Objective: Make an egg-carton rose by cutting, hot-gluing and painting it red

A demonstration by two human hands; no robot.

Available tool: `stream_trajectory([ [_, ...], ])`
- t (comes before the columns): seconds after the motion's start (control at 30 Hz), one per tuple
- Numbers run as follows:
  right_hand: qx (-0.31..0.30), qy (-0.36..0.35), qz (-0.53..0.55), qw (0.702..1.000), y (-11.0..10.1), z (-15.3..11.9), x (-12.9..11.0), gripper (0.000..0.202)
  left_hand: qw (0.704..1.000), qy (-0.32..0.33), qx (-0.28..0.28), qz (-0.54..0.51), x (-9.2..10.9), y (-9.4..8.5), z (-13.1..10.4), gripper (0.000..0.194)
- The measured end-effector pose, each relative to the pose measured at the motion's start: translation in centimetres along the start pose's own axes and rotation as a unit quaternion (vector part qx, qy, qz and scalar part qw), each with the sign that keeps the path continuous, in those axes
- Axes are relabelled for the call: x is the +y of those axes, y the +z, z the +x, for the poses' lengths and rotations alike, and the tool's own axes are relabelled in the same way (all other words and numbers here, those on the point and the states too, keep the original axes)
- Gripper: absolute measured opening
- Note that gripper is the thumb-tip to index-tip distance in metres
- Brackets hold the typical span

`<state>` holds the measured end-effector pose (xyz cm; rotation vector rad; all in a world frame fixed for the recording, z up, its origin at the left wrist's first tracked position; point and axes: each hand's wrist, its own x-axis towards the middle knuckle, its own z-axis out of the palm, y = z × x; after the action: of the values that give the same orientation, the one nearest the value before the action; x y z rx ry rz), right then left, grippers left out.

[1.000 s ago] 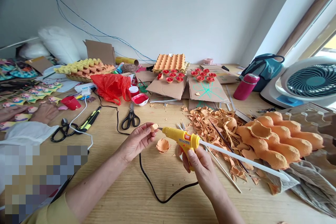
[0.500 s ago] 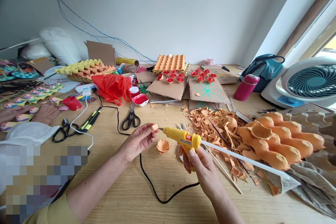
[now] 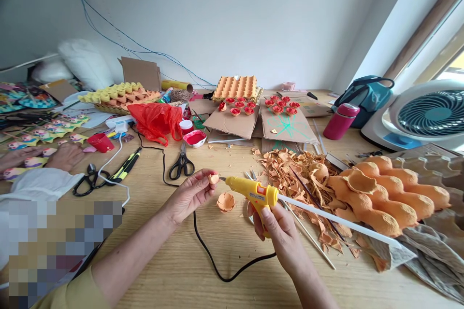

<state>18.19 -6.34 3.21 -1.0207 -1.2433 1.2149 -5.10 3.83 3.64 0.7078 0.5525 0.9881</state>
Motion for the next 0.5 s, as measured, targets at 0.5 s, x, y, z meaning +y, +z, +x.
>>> stream_trajectory([
  [0.5,-0.001,0.005,0.008,1.000,0.01,-0.18,0.01,0.043,0.999,0.022,-0.001,0.034,0.09,-0.02,-0.18,0.033],
])
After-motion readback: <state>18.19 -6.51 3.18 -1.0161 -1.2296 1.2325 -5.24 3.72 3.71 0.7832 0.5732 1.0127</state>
